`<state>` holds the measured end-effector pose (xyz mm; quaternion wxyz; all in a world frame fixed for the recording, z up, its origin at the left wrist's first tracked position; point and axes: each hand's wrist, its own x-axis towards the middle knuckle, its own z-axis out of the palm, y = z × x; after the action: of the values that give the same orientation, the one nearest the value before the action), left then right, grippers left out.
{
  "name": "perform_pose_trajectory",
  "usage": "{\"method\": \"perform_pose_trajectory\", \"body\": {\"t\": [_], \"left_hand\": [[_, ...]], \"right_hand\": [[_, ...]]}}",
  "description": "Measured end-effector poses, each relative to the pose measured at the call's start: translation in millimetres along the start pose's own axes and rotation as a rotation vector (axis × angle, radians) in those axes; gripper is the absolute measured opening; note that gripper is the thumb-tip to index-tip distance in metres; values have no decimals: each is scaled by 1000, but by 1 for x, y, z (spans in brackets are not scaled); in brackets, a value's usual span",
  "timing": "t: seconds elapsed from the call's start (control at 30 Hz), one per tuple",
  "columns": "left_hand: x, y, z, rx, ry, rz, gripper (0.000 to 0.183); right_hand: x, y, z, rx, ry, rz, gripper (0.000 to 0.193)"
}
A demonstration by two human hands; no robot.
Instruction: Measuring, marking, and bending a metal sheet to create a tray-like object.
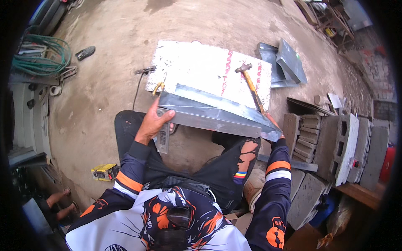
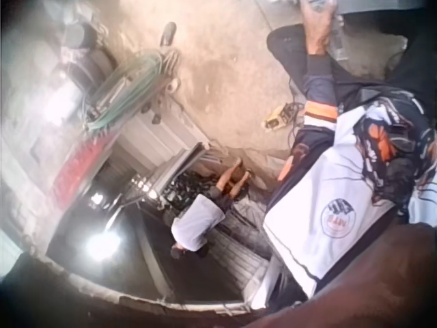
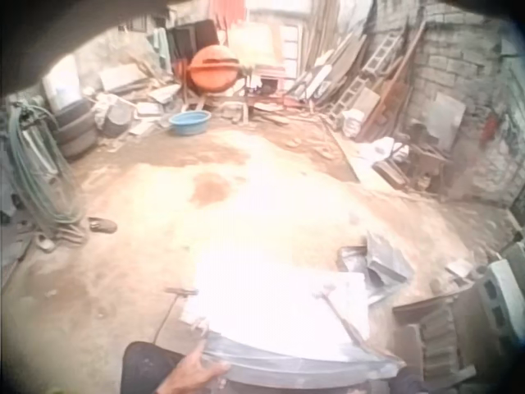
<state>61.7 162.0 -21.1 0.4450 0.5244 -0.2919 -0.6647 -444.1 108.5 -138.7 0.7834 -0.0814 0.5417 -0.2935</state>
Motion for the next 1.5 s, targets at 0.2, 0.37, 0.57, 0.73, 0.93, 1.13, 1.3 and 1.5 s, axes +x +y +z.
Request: {"method": "perform_pose_trajectory", "body": {"t": [0.2,0.37,0.57,0.73,0.93,1.13,1.3,1.5], "left_hand": [[1,0,0,-47,-42,-36,63],[2,-7,-14,-91,-53,24,60],[-8,-1,-24,-144,-134,94,72],[-18,7,-30,-251,-180,123,84],[-28,18,-39,-425,-174,299,102],[-33,-6,-71,-518,-152,273,109],[-26,-25,-89,-545,-186,174,85],[-5,-6,-54,-409,-307,77,82]], "right_hand": [[14,1,-43,-142,68,-45,36],[-1,-13,-56,-270,173,-54,33],[-83,-29,23,-512,422,-66,13],[-106,-28,1,-624,306,-163,14],[-142,-33,86,-414,416,-221,19],[-182,-68,135,-351,465,-908,19],[-158,-66,168,-629,784,-1460,39],[-113,-35,221,-811,903,-1766,53]]}}
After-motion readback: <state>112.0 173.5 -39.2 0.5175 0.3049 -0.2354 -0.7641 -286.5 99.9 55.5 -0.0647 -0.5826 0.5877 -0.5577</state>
